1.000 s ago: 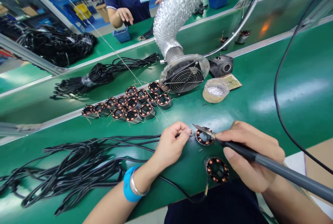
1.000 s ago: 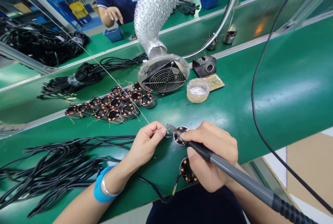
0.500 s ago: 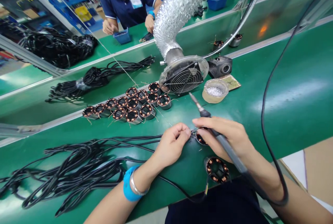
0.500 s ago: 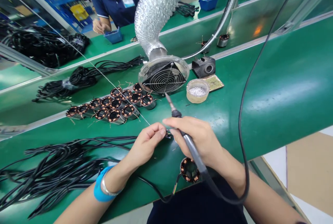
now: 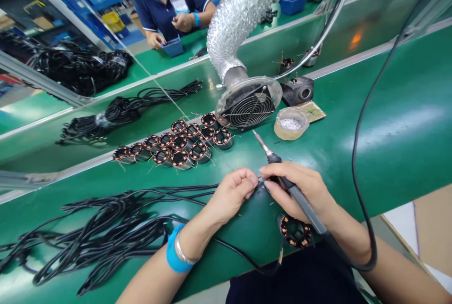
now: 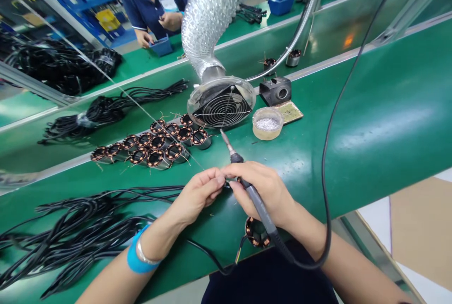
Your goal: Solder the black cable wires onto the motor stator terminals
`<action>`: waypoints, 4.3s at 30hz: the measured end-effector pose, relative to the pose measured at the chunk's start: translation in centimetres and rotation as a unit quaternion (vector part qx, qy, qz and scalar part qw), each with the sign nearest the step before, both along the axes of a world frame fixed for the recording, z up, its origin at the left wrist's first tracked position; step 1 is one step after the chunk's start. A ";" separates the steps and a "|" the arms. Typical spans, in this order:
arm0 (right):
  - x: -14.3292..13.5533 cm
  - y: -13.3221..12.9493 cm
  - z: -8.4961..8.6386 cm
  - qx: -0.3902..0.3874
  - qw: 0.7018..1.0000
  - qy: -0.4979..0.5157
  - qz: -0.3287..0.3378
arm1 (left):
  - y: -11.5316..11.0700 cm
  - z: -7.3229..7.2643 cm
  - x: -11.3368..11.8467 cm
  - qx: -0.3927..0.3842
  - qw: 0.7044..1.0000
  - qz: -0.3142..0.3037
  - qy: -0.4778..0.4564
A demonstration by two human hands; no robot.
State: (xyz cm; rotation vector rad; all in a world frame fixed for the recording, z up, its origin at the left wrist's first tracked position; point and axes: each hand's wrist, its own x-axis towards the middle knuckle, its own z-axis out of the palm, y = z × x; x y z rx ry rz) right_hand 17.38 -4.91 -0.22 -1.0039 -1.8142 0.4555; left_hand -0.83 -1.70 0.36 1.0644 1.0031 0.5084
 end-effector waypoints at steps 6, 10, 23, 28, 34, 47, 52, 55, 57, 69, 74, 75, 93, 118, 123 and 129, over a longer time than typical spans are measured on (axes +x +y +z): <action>-0.1 -0.5 -0.6 -0.084 0.996 0.006 -0.002 | -0.6 -0.1 0.4 -0.023 0.999 0.041 -0.016; -0.1 -0.2 -1.1 -0.057 0.998 0.012 -0.010 | -1.0 -0.1 0.6 0.001 0.998 0.063 -0.001; 1.7 -1.5 -0.1 -0.025 0.999 -0.004 -0.025 | -1.4 -0.5 1.1 0.103 0.989 0.074 0.077; 3.2 -3.7 0.6 -0.079 0.991 0.096 -0.056 | -1.4 -0.2 1.2 0.138 0.982 0.067 0.109; 3.3 -4.5 -1.5 -0.125 0.960 0.229 -0.103 | -1.4 -0.1 1.2 0.156 0.977 0.063 0.128; 2.9 -4.2 -0.5 -0.110 0.973 0.177 -0.098 | -1.5 0.1 1.3 0.165 0.975 0.053 0.137; 2.5 -4.3 0.5 -0.075 0.987 0.118 -0.081 | -1.5 0.1 1.2 0.166 0.975 0.051 0.138; 2.4 -4.4 0.8 -0.058 0.990 0.105 -0.073 | -1.5 0.1 1.2 0.166 0.975 0.050 0.140; 2.5 -4.6 0.9 -0.061 0.990 0.104 -0.074 | -1.5 0.1 1.2 0.169 0.974 0.049 0.140; 2.7 -4.4 1.3 -0.051 0.988 0.115 -0.090 | -1.5 0.2 1.2 0.169 0.974 0.047 0.141; 2.7 -4.4 1.2 -0.052 0.987 0.116 -0.098 | -1.5 0.1 1.2 0.169 0.975 0.047 0.137; 2.7 -4.4 1.2 -0.052 0.987 0.119 -0.098 | -1.5 0.1 1.2 0.167 0.975 0.047 0.137; -0.1 0.1 -0.9 0.075 0.997 -0.024 0.026 | -1.4 0.4 -0.4 0.204 0.969 -0.100 0.102; 0.3 -2.0 -1.3 0.006 0.999 0.025 -0.042 | -1.4 0.3 1.2 -0.073 0.997 0.027 -0.023; 0.4 -2.0 -1.6 -0.033 0.999 0.035 0.002 | -1.7 0.1 1.4 -0.045 0.998 0.050 -0.015; 0.1 -1.0 -1.9 0.032 0.998 0.008 -0.062 | -2.2 -0.3 1.6 -0.021 0.996 0.080 0.022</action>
